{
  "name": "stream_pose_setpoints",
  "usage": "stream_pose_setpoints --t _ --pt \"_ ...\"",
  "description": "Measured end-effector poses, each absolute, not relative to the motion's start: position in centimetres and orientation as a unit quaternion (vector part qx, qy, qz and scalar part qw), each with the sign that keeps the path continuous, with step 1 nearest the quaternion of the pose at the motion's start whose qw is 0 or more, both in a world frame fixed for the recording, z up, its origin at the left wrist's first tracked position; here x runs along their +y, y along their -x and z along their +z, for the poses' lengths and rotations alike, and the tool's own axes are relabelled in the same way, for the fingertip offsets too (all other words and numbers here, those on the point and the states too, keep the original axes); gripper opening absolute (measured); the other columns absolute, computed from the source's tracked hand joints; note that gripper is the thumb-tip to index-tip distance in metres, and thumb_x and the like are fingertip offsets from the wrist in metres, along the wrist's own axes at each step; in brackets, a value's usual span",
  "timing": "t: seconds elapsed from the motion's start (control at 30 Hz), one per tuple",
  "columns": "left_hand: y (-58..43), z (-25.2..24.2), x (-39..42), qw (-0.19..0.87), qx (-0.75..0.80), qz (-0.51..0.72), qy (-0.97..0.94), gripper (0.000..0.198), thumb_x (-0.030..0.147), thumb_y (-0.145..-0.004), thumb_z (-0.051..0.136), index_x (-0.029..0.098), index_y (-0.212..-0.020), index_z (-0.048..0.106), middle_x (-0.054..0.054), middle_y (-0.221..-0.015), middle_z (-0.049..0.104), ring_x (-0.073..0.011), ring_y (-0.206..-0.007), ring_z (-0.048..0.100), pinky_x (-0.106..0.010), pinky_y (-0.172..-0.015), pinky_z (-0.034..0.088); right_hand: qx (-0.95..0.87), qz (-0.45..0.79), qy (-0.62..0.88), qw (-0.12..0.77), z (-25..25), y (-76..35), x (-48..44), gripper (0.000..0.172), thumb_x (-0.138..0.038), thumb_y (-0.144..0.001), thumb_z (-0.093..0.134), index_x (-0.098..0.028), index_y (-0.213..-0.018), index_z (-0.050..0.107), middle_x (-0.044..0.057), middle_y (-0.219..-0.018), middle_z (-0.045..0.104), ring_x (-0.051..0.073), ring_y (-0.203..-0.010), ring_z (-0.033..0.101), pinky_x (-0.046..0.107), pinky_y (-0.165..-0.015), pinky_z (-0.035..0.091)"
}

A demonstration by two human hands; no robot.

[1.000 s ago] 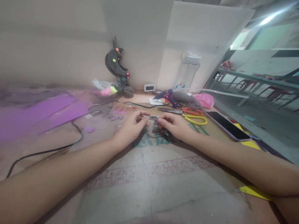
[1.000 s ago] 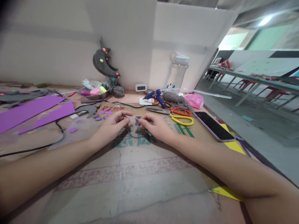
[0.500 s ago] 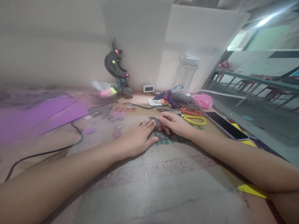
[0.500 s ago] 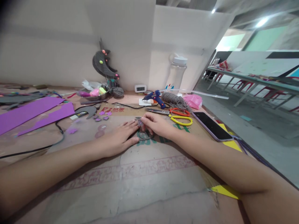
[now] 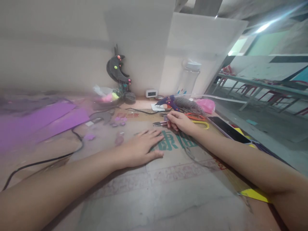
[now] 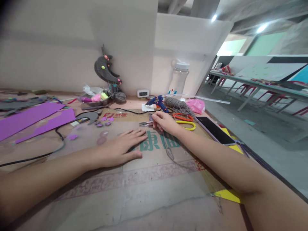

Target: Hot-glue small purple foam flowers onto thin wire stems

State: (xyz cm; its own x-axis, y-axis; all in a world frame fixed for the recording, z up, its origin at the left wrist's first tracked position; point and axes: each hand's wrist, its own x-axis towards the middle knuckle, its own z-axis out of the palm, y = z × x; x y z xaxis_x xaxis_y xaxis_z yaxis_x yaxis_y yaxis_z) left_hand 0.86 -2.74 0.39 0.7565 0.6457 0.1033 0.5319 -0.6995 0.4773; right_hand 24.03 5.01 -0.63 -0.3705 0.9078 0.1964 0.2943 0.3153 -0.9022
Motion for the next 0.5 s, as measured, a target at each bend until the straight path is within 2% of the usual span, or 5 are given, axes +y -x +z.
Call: stream_pose_setpoints --t 0.17,0.27,0.33,0.4,0.5 --pt "-1.0 1.3 -4.4 0.245 0.212 0.065 -0.944 0.072 0.057 -0.09 0.05 0.021 -0.15 0.036 -0.01 -0.16 0.02 -0.0319 -0.148 0.016 -0.054 -0.12 0.008 -0.713 0.42 0.411 0.381 -0.6 -24.1 5.1 0.035 -0.051 -0.09 0.053 -0.02 -0.074 0.045 -0.006 -0.055 0.058 0.004 -0.033 0.037 0.019 -0.034 0.027" --pt "-1.4 2.2 -5.6 0.39 0.09 0.01 -0.916 0.041 0.046 -0.099 0.039 0.025 -0.118 0.069 -0.004 -0.139 0.059 -0.0244 -0.137 0.044 -0.041 -0.117 0.029 -0.713 0.416 0.418 0.379 -0.6 -24.0 5.0 0.034 -0.049 -0.091 0.053 -0.02 -0.074 0.046 -0.006 -0.055 0.058 0.004 -0.033 0.037 0.018 -0.035 0.027" --pt "-1.5 2.0 -5.6 0.411 0.149 0.087 -0.895 0.048 0.042 -0.102 0.029 0.02 -0.111 0.071 -0.008 -0.121 0.07 -0.0221 -0.122 0.06 -0.038 -0.109 0.041 -0.713 0.416 0.417 0.38 -0.5 -24.0 5.0 0.033 -0.048 -0.091 0.053 -0.02 -0.074 0.046 -0.006 -0.055 0.059 0.004 -0.033 0.036 0.018 -0.035 0.027" --pt "-1.6 1.3 -5.3 0.3 0.236 0.172 -0.908 0.045 0.044 -0.095 0.046 0.018 -0.128 0.061 -0.013 -0.145 0.051 -0.0281 -0.136 0.045 -0.046 -0.116 0.03 -0.713 0.421 0.413 0.38 -0.5 -24.0 4.9 0.033 -0.047 -0.091 0.053 -0.02 -0.074 0.046 -0.006 -0.053 0.057 0.004 -0.033 0.036 0.018 -0.035 0.027" --pt "-1.8 1.2 -6.0 0.242 0.254 0.122 -0.929 0.065 0.051 -0.088 0.055 0.02 -0.144 0.046 -0.014 -0.157 0.031 -0.0364 -0.146 0.024 -0.059 -0.118 0.01 -0.714 0.428 0.408 0.375 -0.5 -24.0 4.9 0.032 -0.045 -0.092 0.052 -0.02 -0.074 0.046 -0.006 -0.053 0.057 0.005 -0.033 0.036 0.018 -0.035 0.026"
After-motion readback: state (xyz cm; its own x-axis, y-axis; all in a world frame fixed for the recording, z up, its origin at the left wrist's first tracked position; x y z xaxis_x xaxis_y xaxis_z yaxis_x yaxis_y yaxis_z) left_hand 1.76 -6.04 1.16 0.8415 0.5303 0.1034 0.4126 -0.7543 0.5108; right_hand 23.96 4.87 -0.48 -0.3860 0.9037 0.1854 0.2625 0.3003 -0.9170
